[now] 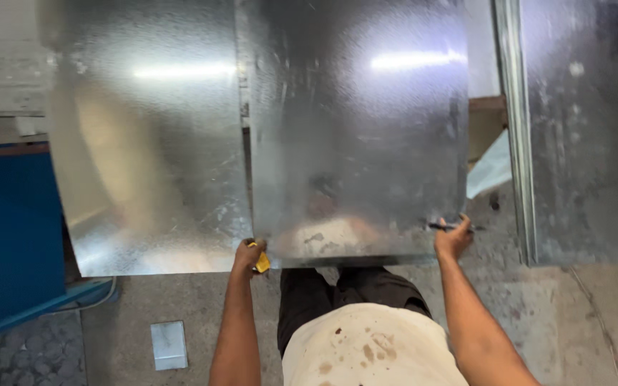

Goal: The person measures a large metal sheet using a tape measure and marks specific points with a marker. They repeatedly reposition the tape measure to take multiple measurements and make corresponding marks on the sheet's surface.

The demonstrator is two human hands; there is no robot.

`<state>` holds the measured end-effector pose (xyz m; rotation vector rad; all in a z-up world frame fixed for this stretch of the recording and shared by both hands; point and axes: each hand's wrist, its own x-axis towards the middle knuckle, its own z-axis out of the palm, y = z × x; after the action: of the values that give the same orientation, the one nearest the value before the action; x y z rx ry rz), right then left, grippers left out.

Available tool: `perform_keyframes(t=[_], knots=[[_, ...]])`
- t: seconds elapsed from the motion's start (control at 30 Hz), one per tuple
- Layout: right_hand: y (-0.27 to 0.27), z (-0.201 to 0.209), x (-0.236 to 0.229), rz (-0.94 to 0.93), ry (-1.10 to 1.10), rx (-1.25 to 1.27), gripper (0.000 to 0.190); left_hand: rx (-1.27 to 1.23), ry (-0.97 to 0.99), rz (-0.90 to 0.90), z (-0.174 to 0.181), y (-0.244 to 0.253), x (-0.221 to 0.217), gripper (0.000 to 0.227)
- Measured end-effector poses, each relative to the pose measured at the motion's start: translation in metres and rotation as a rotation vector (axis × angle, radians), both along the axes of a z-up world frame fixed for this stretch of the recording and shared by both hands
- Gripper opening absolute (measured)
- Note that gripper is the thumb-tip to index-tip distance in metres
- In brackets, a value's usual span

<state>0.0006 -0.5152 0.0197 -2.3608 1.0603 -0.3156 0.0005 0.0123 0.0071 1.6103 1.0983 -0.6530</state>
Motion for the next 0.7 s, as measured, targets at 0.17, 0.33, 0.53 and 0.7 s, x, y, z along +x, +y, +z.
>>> perform_keyframes(t=[0.17,0.33,0.53,0.7], knots=[[-0.005,0.025,-0.001,-0.045,0.068,0.015,0.057,-0.010,-0.054,-0.075,0.010,0.006,-0.010,0.069],[-0.002,0.036,-0.002,-0.044,0.110,0.048,0.056,0.016,-0.231,-0.015,0.002,-0.004,-0.010,0.068],[0.029,0.030,-0.004,-0.012,0.134,0.069,0.056,0.140,-0.217,-0.010,-0.007,0.027,-0.004,0.070],[0.036,0.034,-0.002,0.106,0.195,0.012,0.057,0.104,-0.189,-0.034,-0.012,0.036,0.003,0.072]])
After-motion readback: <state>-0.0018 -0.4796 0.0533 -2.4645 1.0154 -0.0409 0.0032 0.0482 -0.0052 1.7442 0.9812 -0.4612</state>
